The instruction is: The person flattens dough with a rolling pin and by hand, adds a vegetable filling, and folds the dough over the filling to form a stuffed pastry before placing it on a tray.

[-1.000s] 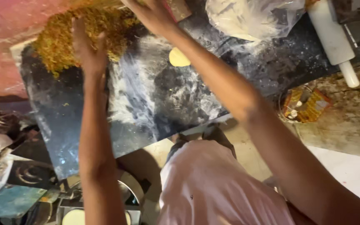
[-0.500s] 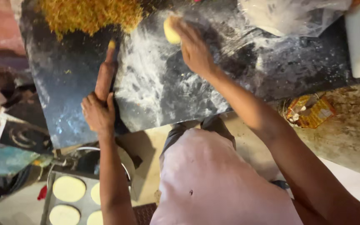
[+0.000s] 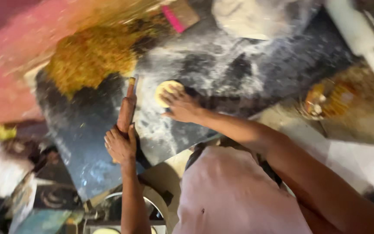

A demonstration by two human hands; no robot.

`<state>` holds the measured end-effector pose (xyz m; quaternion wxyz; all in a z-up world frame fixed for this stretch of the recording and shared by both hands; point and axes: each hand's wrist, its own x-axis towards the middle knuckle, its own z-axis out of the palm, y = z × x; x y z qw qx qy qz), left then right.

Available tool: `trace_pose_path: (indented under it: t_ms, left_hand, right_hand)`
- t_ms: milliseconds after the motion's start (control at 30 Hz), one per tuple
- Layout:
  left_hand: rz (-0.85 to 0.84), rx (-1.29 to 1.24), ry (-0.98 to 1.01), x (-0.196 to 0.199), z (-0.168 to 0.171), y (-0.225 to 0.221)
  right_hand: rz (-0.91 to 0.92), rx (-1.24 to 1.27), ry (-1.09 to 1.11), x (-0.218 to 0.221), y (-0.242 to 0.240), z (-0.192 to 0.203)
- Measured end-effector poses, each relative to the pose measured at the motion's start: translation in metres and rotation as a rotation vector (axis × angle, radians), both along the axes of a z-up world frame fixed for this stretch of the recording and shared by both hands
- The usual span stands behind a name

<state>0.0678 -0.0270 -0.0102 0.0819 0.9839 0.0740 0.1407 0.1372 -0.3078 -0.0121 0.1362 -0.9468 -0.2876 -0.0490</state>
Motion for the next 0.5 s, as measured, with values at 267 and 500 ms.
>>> trace_pose_path:
  t_ms: [267,500]
  left_hand:
    - [-0.176,-0.053,-0.045,0.051,-0.001,-0.059]
    - [-0.312,-0.016,0.054,0.087,-0.019,-0.070]
  right_hand:
    - [-0.556,1.118,0.212,0.034,-0.122,0.023]
    - [-0.857,0.928,-0.232,0.067,-0.368,0.020]
